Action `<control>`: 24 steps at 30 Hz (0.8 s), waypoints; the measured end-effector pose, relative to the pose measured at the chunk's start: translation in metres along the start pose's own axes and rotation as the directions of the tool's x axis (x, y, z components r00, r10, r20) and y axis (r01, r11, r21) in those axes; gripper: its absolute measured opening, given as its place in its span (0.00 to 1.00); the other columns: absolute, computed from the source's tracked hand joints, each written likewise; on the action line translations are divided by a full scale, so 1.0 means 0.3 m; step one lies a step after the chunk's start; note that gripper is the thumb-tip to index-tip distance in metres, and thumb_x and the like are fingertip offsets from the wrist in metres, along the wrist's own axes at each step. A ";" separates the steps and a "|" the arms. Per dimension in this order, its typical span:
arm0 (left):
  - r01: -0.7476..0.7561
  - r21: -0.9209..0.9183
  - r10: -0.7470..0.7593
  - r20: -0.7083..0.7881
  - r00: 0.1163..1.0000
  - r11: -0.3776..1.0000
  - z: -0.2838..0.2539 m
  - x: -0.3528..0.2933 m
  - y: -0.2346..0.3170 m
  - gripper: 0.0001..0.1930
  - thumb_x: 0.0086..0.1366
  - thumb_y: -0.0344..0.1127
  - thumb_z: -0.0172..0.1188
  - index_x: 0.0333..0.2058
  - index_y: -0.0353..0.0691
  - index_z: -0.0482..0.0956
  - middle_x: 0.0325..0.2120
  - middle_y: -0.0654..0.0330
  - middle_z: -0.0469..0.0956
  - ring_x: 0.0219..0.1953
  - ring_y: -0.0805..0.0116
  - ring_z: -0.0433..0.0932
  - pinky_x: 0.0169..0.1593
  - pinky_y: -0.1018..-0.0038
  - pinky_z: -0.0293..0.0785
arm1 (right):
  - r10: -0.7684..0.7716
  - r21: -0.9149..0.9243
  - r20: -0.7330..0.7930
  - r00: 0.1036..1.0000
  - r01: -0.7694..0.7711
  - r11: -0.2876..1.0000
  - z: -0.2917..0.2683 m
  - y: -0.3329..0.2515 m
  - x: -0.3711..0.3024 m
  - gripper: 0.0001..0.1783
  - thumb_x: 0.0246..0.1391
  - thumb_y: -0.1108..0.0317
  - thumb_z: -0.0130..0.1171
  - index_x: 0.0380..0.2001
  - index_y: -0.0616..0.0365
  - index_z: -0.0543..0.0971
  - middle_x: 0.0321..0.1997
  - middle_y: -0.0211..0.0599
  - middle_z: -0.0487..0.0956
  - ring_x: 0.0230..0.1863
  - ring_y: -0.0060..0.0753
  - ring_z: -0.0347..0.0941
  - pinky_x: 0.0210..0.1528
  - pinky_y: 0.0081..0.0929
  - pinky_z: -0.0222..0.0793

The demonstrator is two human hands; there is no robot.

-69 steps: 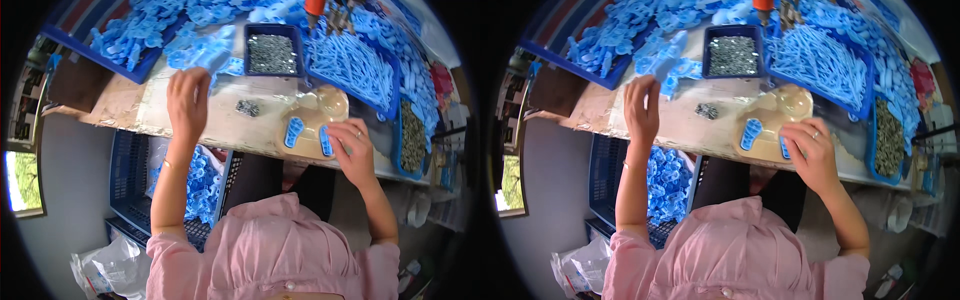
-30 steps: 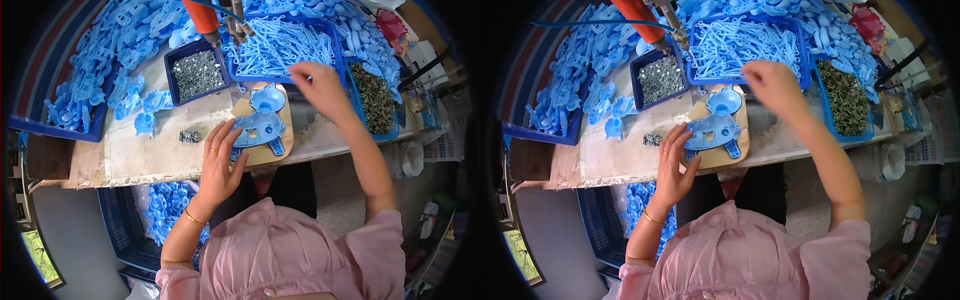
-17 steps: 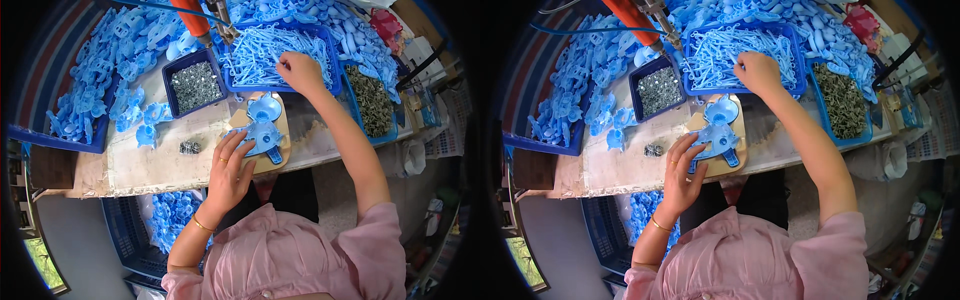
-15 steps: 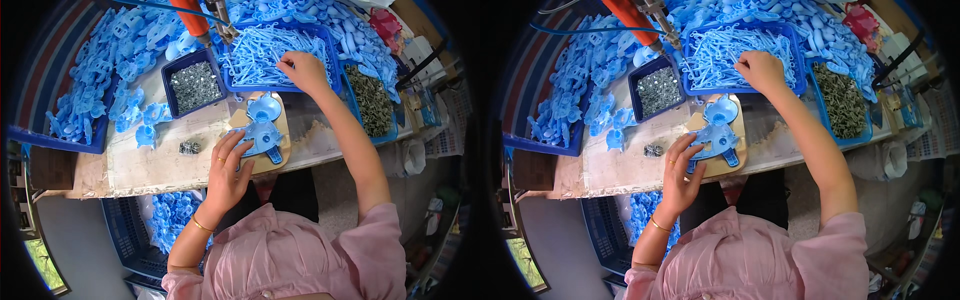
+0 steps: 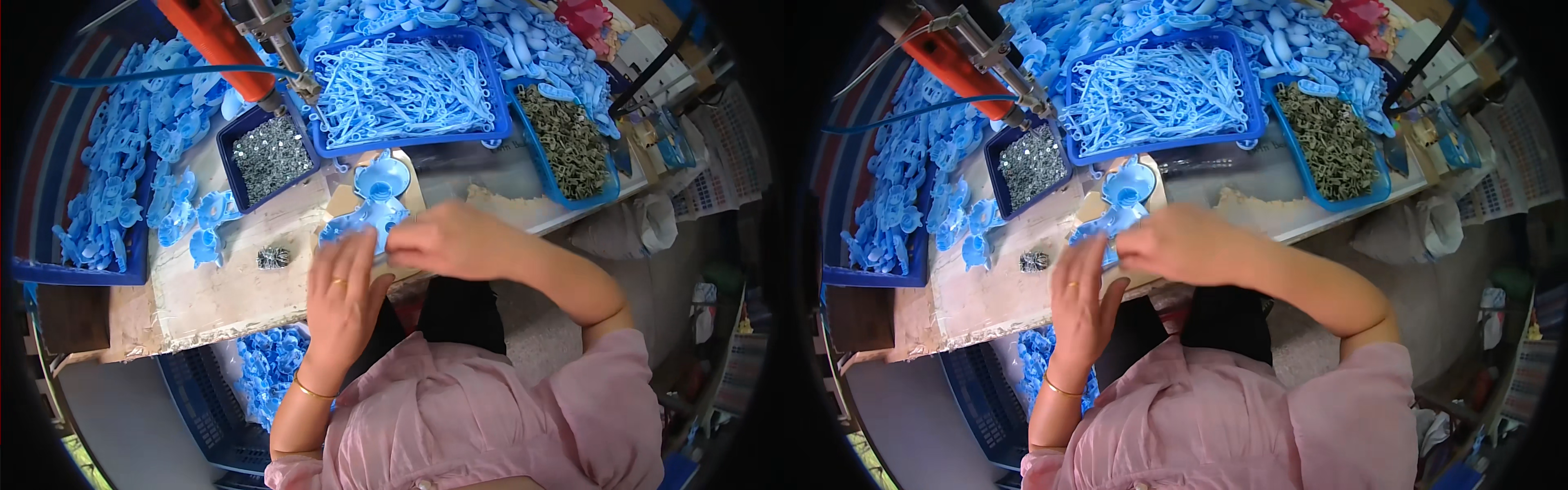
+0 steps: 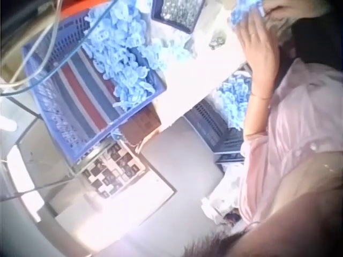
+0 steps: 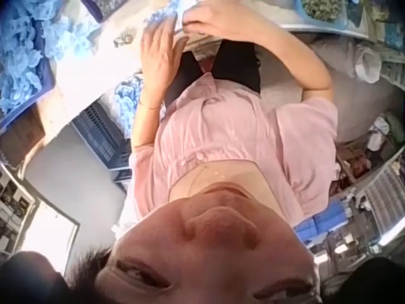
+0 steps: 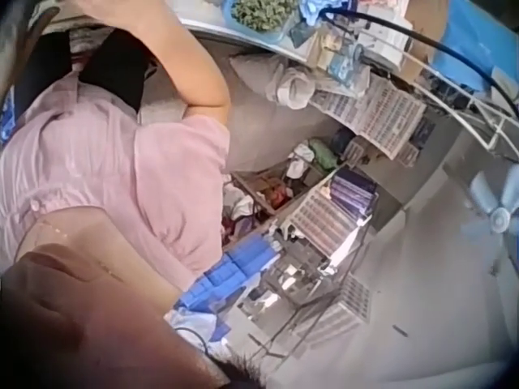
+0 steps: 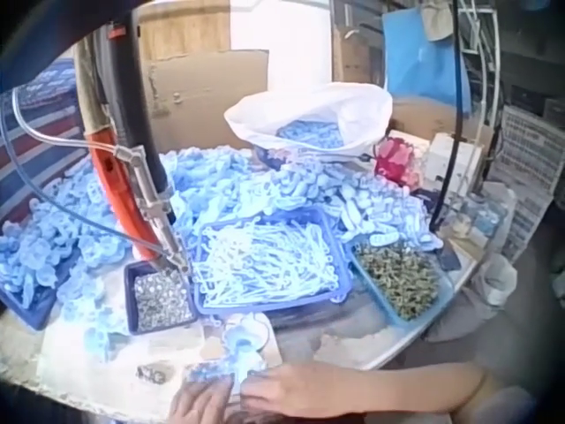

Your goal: Assembling blue plastic toy parts using a pneumatic screwdriver and organizing them into bins.

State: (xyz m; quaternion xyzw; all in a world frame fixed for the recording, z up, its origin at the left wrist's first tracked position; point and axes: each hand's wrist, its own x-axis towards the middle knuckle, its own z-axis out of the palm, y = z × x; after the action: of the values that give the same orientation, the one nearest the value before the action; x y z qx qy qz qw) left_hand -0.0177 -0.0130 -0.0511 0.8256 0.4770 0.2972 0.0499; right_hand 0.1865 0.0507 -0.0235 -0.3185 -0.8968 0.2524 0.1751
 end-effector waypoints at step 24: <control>0.352 -0.921 -0.261 0.303 0.917 0.166 0.126 -0.293 0.148 0.10 0.69 0.35 0.49 0.42 0.36 0.74 0.24 0.62 0.79 0.28 0.72 0.78 0.35 0.73 0.74 | 0.436 -0.319 -0.376 0.818 -0.555 0.768 -0.574 1.101 -0.620 0.19 0.65 0.62 0.52 0.49 0.68 0.74 0.48 0.42 0.79 0.48 0.30 0.76 0.50 0.26 0.71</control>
State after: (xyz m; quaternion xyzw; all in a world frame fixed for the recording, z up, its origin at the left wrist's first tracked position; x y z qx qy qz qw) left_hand 0.0039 -0.1013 -0.1048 0.5143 0.3455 0.4788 0.6219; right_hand 0.5645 0.2080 -0.0988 -0.6078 -0.7775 0.0462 0.1548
